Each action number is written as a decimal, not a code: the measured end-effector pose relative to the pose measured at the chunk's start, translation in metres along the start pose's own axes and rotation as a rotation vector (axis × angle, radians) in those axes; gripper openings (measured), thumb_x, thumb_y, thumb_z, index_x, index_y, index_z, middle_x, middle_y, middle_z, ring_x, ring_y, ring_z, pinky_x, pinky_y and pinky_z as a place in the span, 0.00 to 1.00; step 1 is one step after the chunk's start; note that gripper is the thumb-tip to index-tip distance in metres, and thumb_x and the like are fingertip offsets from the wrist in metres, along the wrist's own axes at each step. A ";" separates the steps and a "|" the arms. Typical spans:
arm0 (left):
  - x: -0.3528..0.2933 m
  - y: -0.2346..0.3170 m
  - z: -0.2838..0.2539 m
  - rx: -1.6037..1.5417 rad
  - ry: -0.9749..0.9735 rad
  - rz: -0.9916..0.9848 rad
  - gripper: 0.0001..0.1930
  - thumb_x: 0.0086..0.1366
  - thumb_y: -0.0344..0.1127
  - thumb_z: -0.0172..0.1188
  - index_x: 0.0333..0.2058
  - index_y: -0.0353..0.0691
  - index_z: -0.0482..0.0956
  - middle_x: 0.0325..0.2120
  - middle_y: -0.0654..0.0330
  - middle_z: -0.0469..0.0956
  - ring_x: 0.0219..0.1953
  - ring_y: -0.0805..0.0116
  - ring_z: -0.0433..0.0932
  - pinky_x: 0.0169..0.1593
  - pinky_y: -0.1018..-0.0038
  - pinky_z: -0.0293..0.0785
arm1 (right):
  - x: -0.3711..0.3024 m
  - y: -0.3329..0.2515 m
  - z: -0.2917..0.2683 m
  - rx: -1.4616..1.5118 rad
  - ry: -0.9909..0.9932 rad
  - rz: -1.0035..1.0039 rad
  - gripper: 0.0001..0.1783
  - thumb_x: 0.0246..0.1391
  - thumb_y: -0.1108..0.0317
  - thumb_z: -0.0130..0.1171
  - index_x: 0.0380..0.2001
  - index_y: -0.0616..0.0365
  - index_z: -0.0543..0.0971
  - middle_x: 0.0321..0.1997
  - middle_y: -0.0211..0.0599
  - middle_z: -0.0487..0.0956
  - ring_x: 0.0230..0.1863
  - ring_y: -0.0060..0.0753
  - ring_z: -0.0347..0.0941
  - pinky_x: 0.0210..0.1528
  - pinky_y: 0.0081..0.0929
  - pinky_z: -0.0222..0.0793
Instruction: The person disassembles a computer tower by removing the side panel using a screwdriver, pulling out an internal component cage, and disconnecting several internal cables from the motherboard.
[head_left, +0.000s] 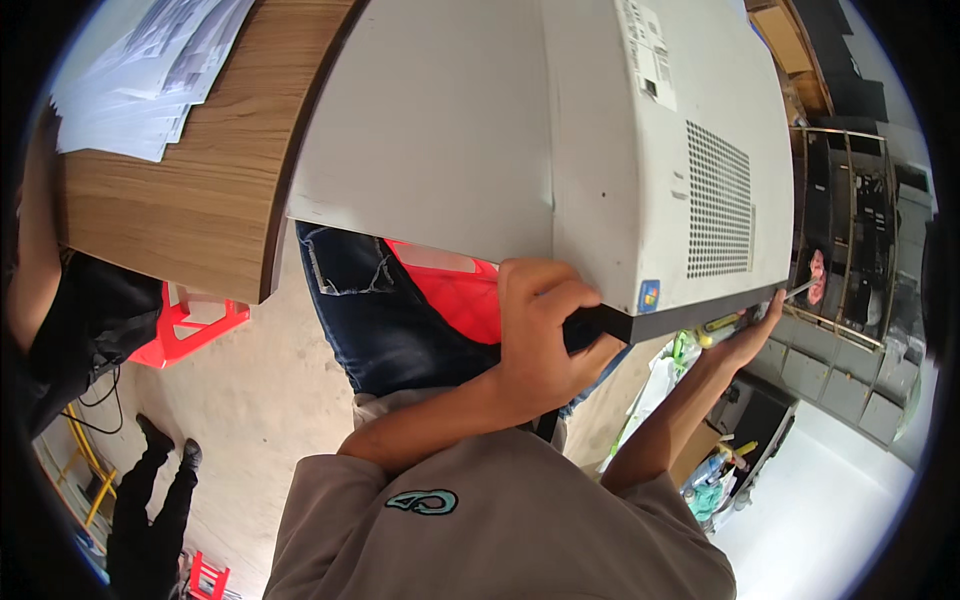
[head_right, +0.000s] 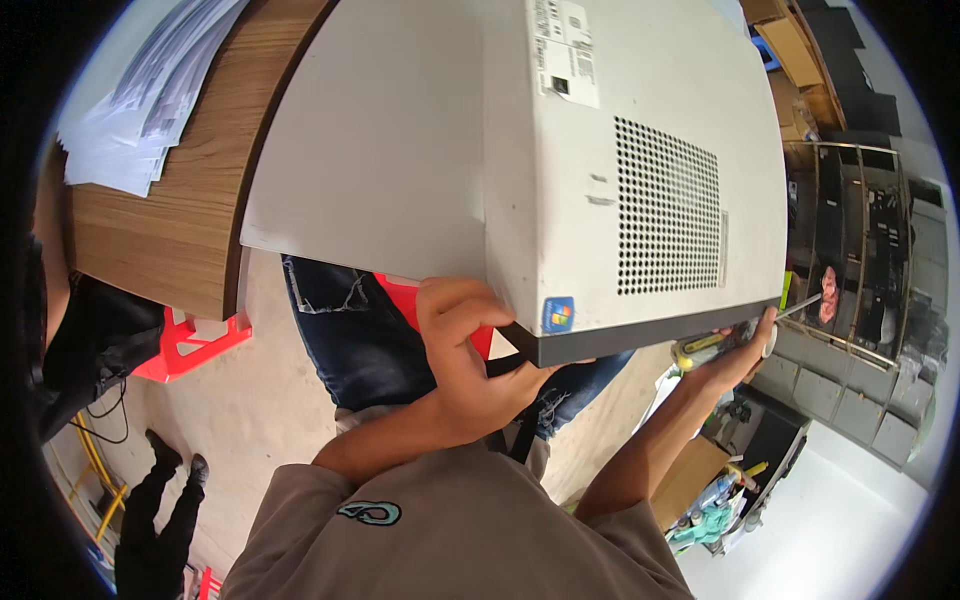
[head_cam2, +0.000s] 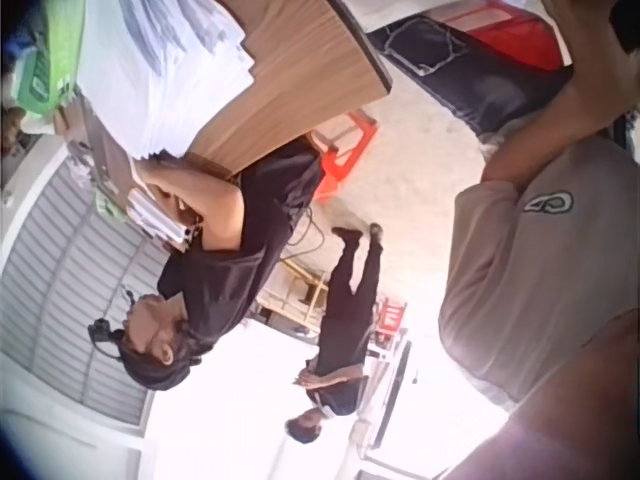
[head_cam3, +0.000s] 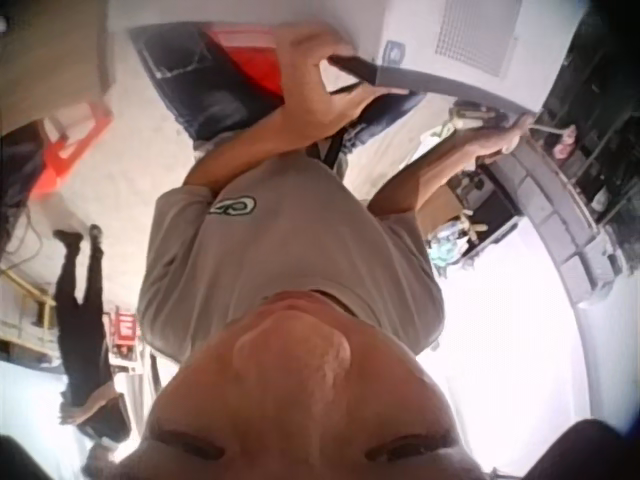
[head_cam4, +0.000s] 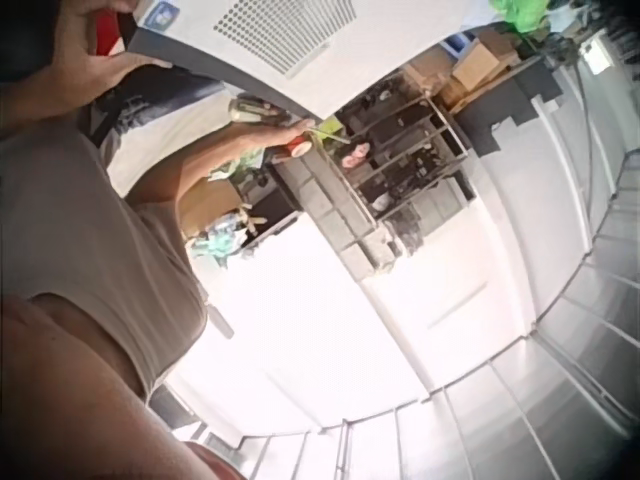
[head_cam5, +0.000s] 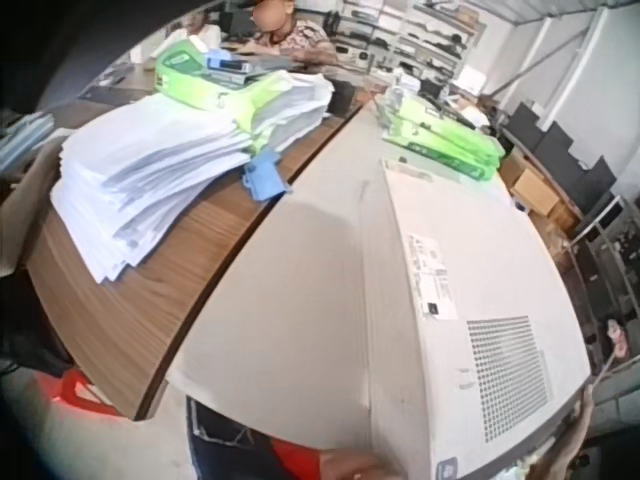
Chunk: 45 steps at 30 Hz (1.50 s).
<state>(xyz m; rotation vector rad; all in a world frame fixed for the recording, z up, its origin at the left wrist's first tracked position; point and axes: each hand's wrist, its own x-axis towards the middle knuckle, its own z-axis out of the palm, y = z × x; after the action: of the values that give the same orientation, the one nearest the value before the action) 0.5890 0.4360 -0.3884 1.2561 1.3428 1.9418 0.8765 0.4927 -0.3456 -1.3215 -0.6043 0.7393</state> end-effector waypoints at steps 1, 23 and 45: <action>0.000 -0.001 0.001 0.000 0.001 -0.016 0.26 0.39 0.28 0.77 0.39 0.44 0.74 0.40 0.57 0.71 0.42 0.54 0.68 0.45 0.59 0.63 | -0.005 -0.002 0.012 -0.030 0.070 -0.023 0.18 0.63 0.49 0.61 0.41 0.53 0.79 0.26 0.22 0.76 0.20 0.15 0.66 0.22 0.17 0.63; -0.016 -0.026 -0.023 0.101 -0.068 0.043 0.24 0.57 0.39 0.76 0.47 0.36 0.74 0.38 0.55 0.78 0.30 0.66 0.79 0.26 0.74 0.76 | 0.028 -0.006 -0.010 -0.246 -0.090 0.039 0.34 0.66 0.45 0.46 0.65 0.57 0.70 0.66 0.38 0.74 0.63 0.40 0.73 0.66 0.37 0.68; -0.008 0.010 -0.006 0.048 -0.119 0.017 0.34 0.50 0.44 0.82 0.46 0.38 0.68 0.45 0.54 0.65 0.47 0.60 0.64 0.49 0.66 0.63 | 0.022 -0.008 -0.015 -0.056 0.027 0.077 0.21 0.61 0.43 0.61 0.34 0.50 0.77 0.22 0.22 0.73 0.22 0.20 0.68 0.26 0.21 0.66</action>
<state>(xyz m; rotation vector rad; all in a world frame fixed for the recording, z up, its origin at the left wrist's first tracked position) 0.5884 0.4226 -0.3832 1.3867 1.3297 1.8249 0.9028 0.4993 -0.3405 -1.4112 -0.5583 0.7707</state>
